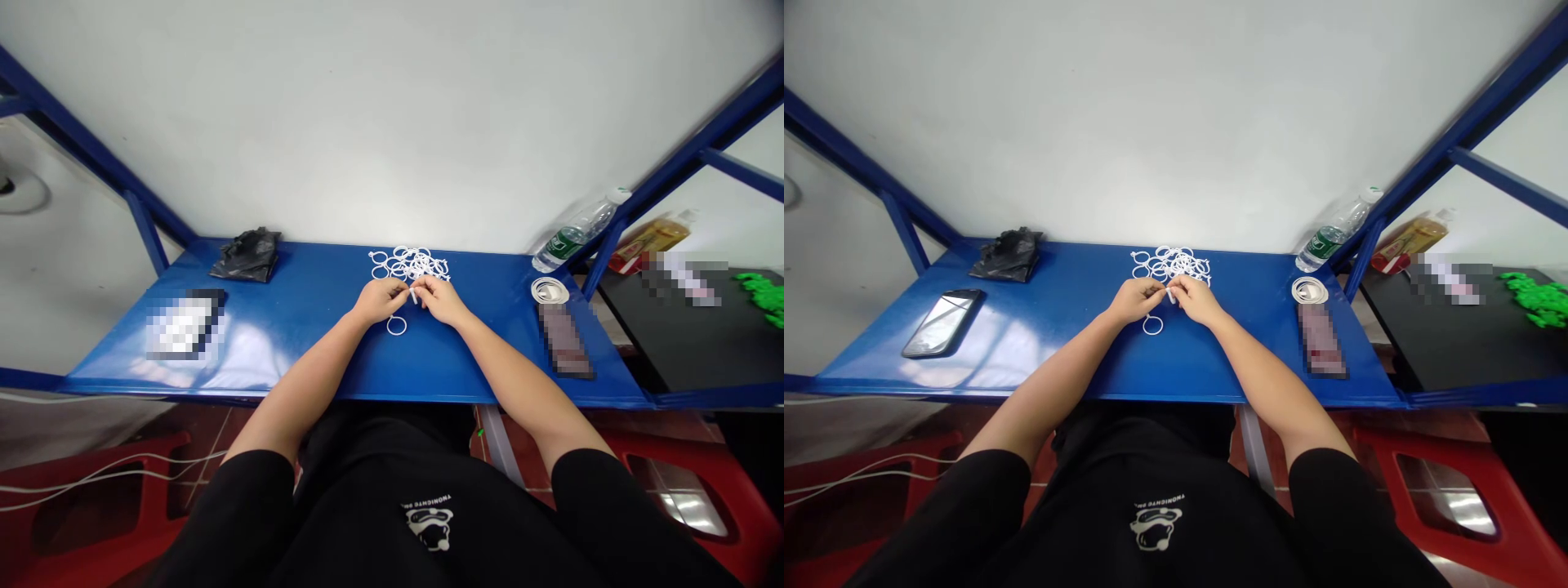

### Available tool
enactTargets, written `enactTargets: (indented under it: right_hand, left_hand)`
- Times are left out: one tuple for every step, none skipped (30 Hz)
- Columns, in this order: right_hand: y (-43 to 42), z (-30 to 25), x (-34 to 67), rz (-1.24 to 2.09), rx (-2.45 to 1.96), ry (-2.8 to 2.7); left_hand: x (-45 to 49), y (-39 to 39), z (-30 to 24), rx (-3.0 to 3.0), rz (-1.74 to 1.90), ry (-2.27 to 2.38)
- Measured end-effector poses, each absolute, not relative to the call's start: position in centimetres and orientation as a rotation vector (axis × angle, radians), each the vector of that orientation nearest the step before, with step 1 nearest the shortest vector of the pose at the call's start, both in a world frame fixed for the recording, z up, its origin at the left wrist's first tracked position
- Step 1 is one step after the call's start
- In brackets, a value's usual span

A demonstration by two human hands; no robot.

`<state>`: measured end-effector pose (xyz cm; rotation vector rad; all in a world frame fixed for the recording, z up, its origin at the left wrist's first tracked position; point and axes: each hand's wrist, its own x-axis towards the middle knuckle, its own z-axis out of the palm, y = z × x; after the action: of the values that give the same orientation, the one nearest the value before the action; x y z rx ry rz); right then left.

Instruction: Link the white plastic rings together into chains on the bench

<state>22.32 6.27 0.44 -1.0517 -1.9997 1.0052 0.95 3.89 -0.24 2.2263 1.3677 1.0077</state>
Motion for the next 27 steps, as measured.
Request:
enactTargets:
  right_hand:
    - [6.3, 0.4, 22.3, 1.021, -1.035, -2.008]
    - [6.2, 0.3, 22.3, 1.032, -1.021, -2.024]
    - [6.2, 0.3, 22.2, 1.039, -1.009, -2.044]
    - [6.0, 0.3, 22.2, 1.041, -1.003, -2.066]
    - [5.9, 0.3, 22.1, 1.042, -0.998, -2.085]
    - [5.7, 0.3, 22.0, 1.041, -0.994, -2.101]
    - [5.5, 0.3, 21.9, 1.042, -0.989, -2.114]
    - [5.3, 0.4, 21.8, 1.043, -0.983, -2.123]
    - [5.2, 0.4, 21.7, 1.043, -0.980, -2.124]
    - [5.2, 0.5, 21.7, 1.040, -0.981, -2.118]
    - [5.2, 0.5, 21.8, 1.028, -0.989, -2.102]
    - [5.3, 0.6, 21.9, 1.003, -1.003, -2.077]
    - [5.5, 0.7, 22.2, 0.963, -1.023, -2.046]
    - [5.8, 0.8, 22.5, 0.910, -1.049, -2.011]
    - [6.2, 0.8, 22.9, 0.847, -1.080, -1.981]
    - [6.6, 0.8, 23.3, 0.780, -1.117, -1.957]
    - [7.1, 0.8, 23.8, 0.713, -1.159, -1.942]
    - [7.7, 0.8, 24.4, 0.653, -1.203, -1.938]
    - [8.2, 0.7, 24.9, 0.595, -1.252, -1.931]
    - [8.8, 0.5, 25.5, 0.555, -1.299, -1.921]
    - [9.3, 0.3, 26.0, 0.525, -1.342, -1.899]
    - [9.8, 0.1, 26.5, 0.503, -1.374, -1.882]
    - [10.3, -0.1, 26.9, 0.488, -1.400, -1.867]
    - [10.6, -0.2, 27.3, 0.476, -1.427, -1.857]
    - [10.9, -0.4, 27.5, 0.467, -1.459, -1.854]
    - [11.0, -0.5, 27.7, 0.460, -1.494, -1.864]
    - [11.1, -0.6, 27.7, 0.453, -1.530, -1.883]
  left_hand:
    - [0.8, 3.9, -0.2, 2.228, 1.005, 1.361]
    - [0.6, 3.9, -0.1, 2.224, 1.007, 1.360]
    - [0.4, 4.0, 0.0, 2.214, 1.015, 1.368]
    - [0.2, 4.1, 0.1, 2.199, 1.027, 1.384]
    - [0.0, 4.2, 0.1, 2.180, 1.040, 1.407]
    - [-0.2, 4.2, 0.1, 2.163, 1.051, 1.433]
    - [-0.3, 4.3, 0.1, 2.150, 1.056, 1.455]
    - [-0.4, 4.4, 0.1, 2.145, 1.055, 1.473]
    - [-0.4, 4.4, 0.0, 2.146, 1.051, 1.479]
    - [-0.4, 4.4, 0.0, 2.154, 1.043, 1.474]
    - [-0.3, 4.4, -0.1, 2.170, 1.034, 1.457]
    - [-0.2, 4.4, -0.2, 2.196, 1.017, 1.429]
    - [0.0, 4.4, -0.3, 2.232, 0.994, 1.394]
    - [0.2, 4.4, -0.3, 2.277, 0.965, 1.357]
    - [0.4, 4.4, -0.4, 2.328, 0.929, 1.317]
    - [0.6, 4.4, -0.5, 2.375, 0.894, 1.281]
    - [0.8, 4.5, -0.5, 2.410, 0.867, 1.253]
    - [1.0, 4.5, -0.6, 2.432, 0.847, 1.228]
    - [1.0, 4.5, -0.6, 2.445, 0.831, 1.202]
    - [1.1, 4.5, -0.7, 2.451, 0.817, 1.174]
    - [1.0, 4.5, -0.7, 2.453, 0.800, 1.150]
    - [1.0, 4.5, -0.7, 2.454, 0.782, 1.131]
    - [0.9, 4.4, -0.7, 2.454, 0.763, 1.119]
    - [0.9, 4.4, -0.6, 2.452, 0.746, 1.116]
    - [0.8, 4.3, -0.6, 2.447, 0.732, 1.117]
    - [0.8, 4.2, -0.5, 2.439, 0.721, 1.116]
    - [0.8, 4.1, -0.4, 2.432, 0.711, 1.109]
